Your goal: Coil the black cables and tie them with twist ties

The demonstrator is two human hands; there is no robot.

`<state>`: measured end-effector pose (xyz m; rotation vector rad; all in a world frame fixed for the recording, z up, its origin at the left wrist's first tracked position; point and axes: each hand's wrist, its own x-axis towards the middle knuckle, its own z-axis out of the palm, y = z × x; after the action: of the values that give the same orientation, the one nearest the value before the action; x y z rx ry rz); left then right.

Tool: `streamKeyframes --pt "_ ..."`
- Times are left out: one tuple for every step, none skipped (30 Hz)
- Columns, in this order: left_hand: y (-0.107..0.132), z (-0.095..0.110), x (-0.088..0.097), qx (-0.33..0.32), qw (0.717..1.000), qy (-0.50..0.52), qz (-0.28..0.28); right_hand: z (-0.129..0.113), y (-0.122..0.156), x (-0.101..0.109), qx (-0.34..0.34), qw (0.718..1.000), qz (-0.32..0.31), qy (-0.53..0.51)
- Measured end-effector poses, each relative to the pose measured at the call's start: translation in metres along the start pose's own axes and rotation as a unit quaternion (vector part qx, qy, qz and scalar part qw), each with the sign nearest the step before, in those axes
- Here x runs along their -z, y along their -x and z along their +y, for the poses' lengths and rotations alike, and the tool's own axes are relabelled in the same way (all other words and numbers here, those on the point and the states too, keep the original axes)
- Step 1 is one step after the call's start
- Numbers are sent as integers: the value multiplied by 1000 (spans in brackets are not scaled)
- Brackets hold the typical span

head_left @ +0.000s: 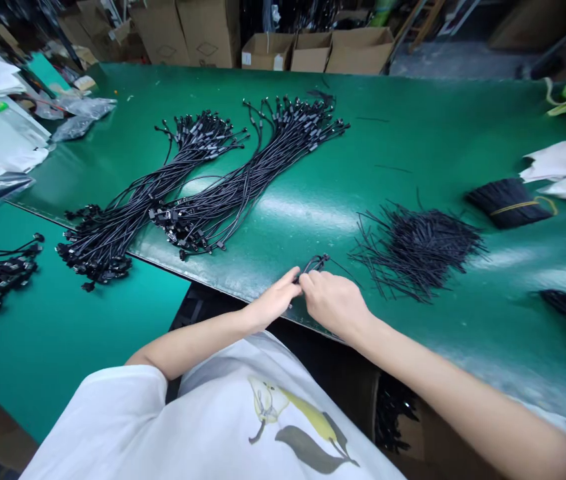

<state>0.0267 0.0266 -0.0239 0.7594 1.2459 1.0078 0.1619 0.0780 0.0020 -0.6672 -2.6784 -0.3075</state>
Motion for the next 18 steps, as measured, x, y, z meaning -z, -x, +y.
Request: streamKeyframes --pt "-5 3 1 -19 1000 25 0 -2 -2 -1 -49 998 18 -27" --pt "-10 6 3 -42 998 43 0 -5 -3 -2 -99 992 37 -66" --pt "-13 10 5 -68 996 49 7 -9 -4 -2 -145 981 55 -119" --pt "-14 15 9 -99 994 42 21 -12 -3 -2 -184 964 66 -181" --pt "-12 20 12 -134 990 22 37 -15 -1 -3 -212 944 72 -243" --pt "-9 25 15 -170 984 -8 45 -16 1 -3 -229 925 71 -296" --pt "-4 30 17 -203 978 -44 35 -15 4 -3 -233 912 64 -331" --pt "2 34 18 -227 970 -85 6 -12 6 -4 -229 910 54 -341" --pt "8 36 18 -241 962 -126 -31 -8 8 -3 -217 918 45 -329" --pt "13 37 18 -245 953 -166 -63 -4 10 -2 -201 931 41 -301" --pt "17 37 17 -244 946 -201 -77 0 10 -1 -186 945 43 -265" --pt "19 34 17 -237 942 -224 -72 3 10 1 -173 957 53 -228" --pt "18 31 17 -225 945 -230 -61 4 10 4 -161 965 71 -194" --pt "16 26 18 -206 954 -214 -48 3 9 6 -146 971 89 -166" --pt "12 23 19 -178 966 -181 -42 1 8 8 -126 976 102 -143" --pt "8 20 22 -145 979 -138 -42 -3 7 9 -102 981 110 -122" --pt "4 19 25 -110 988 -94 -45 -8 6 10 -73 986 110 -104" --pt "1 21 28 -80 994 -55 -46 -13 5 10 -42 989 104 -92"
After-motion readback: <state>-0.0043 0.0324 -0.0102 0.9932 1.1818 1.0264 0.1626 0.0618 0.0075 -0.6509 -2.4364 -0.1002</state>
